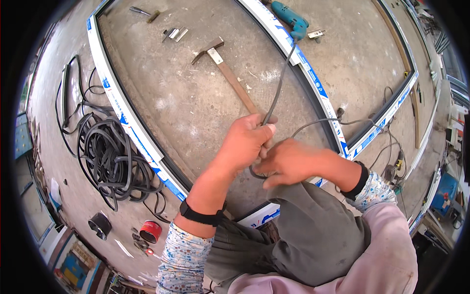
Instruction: Assembling a metal window frame by attaching hinges and drilling holes.
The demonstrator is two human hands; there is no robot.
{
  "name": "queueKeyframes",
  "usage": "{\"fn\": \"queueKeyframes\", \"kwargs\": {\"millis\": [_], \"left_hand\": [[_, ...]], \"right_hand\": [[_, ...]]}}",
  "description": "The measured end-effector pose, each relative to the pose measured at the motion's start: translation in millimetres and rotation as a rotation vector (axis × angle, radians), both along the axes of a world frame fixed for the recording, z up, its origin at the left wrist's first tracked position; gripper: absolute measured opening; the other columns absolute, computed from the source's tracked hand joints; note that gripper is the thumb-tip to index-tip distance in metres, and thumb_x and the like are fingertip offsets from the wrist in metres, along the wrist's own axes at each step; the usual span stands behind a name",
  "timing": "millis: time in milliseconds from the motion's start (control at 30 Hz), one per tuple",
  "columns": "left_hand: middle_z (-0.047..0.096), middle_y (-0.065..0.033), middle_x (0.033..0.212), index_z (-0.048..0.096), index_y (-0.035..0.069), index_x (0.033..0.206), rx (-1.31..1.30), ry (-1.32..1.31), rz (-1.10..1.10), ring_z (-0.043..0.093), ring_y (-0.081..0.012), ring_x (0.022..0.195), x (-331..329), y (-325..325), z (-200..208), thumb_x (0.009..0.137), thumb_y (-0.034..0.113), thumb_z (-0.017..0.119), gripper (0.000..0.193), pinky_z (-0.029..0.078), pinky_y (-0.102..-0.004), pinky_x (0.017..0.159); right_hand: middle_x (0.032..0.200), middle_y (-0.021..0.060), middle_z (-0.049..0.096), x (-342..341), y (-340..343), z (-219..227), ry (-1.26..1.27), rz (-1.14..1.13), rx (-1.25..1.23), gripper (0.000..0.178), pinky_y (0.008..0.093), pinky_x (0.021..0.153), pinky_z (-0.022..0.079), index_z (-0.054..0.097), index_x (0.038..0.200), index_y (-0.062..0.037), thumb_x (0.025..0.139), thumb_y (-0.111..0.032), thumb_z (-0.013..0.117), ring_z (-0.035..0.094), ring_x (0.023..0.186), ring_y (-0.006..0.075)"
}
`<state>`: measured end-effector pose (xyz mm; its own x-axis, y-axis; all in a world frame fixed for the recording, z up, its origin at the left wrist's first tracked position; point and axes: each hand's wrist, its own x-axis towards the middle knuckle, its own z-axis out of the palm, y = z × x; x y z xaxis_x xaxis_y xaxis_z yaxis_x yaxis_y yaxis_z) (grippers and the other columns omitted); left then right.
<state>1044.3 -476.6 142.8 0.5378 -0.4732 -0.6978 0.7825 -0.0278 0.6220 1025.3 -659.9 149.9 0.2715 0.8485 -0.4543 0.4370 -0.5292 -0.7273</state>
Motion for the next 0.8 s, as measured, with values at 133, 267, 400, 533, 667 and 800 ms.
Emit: {"fn": "queueKeyframes", "kwargs": {"millis": [133, 267, 400, 533, 667, 800], "left_hand": [[0.061, 0.0005, 0.079, 0.064, -0.001, 0.119, -0.005, -0.046, -0.013, 0.057, -0.0107, 0.071, -5, 1, -5, 0.094, 0.018, 0.06, 0.031, 0.046, -0.0263, 0.063], [0.063, -0.0076, 0.08, 0.064, 0.001, 0.112, 0.058, -0.533, -0.238, 0.058, -0.0177, 0.072, -16, -24, 13, 0.092, 0.015, 0.062, 0.024, 0.048, -0.0344, 0.067], [0.062, -0.0196, 0.087, 0.06, -0.001, 0.106, -0.001, -0.65, -0.359, 0.06, -0.038, 0.078, -31, -32, 24, 0.091, 0.015, 0.063, 0.022, 0.048, -0.0426, 0.072], [0.062, -0.0201, 0.086, 0.06, 0.001, 0.1, -0.029, -0.681, -0.273, 0.059, -0.043, 0.084, -49, -12, 20, 0.091, 0.016, 0.063, 0.017, 0.046, -0.0485, 0.07], [0.062, -0.0202, 0.083, 0.057, 0.003, 0.094, 0.015, -0.707, -0.4, 0.06, -0.0429, 0.083, -49, -7, 14, 0.088, 0.016, 0.064, 0.016, 0.046, -0.0507, 0.07], [0.064, -0.0196, 0.089, 0.059, 0.003, 0.094, 0.099, -0.681, -0.457, 0.062, -0.0412, 0.087, -71, 3, -8, 0.088, 0.018, 0.062, 0.016, 0.049, -0.0497, 0.075]], "right_hand": [[0.109, 0.0162, 0.07, 53, -48, -40, 0.034, -0.931, 0.014, 0.055, 0.0417, 0.084, 0.053, 0.063, 0.125, -0.0053, 0.092, -0.049, 0.06, 0.068, 0.099, 0.0302], [0.096, 0.0179, 0.069, 156, -99, -96, 0.495, -1.833, 0.442, 0.053, 0.0389, 0.077, 0.055, 0.057, 0.126, 0.003, 0.1, -0.043, 0.053, 0.067, 0.09, 0.026], [0.077, 0.009, 0.063, 231, -140, -165, 0.238, -1.909, 0.129, 0.039, 0.0337, 0.044, 0.048, 0.061, 0.106, -0.005, 0.099, -0.043, 0.054, 0.057, 0.052, 0.02], [0.106, 0.0106, 0.07, 248, -136, -192, 0.568, -1.992, 0.062, 0.041, 0.043, 0.088, 0.055, 0.065, 0.11, -0.0079, 0.09, -0.044, 0.069, 0.067, 0.091, 0.024], [0.096, 0.0107, 0.073, 291, -240, -226, 0.887, -1.725, 0.193, 0.036, 0.0419, 0.084, 0.059, 0.07, 0.101, -0.007, 0.079, -0.033, 0.083, 0.071, 0.079, 0.0268], [0.098, 0.0158, 0.07, 302, -235, -237, 0.699, -1.771, 0.342, 0.034, 0.0369, 0.08, 0.061, 0.065, 0.109, 0.0047, 0.084, -0.014, 0.078, 0.07, 0.08, 0.0253]]}}
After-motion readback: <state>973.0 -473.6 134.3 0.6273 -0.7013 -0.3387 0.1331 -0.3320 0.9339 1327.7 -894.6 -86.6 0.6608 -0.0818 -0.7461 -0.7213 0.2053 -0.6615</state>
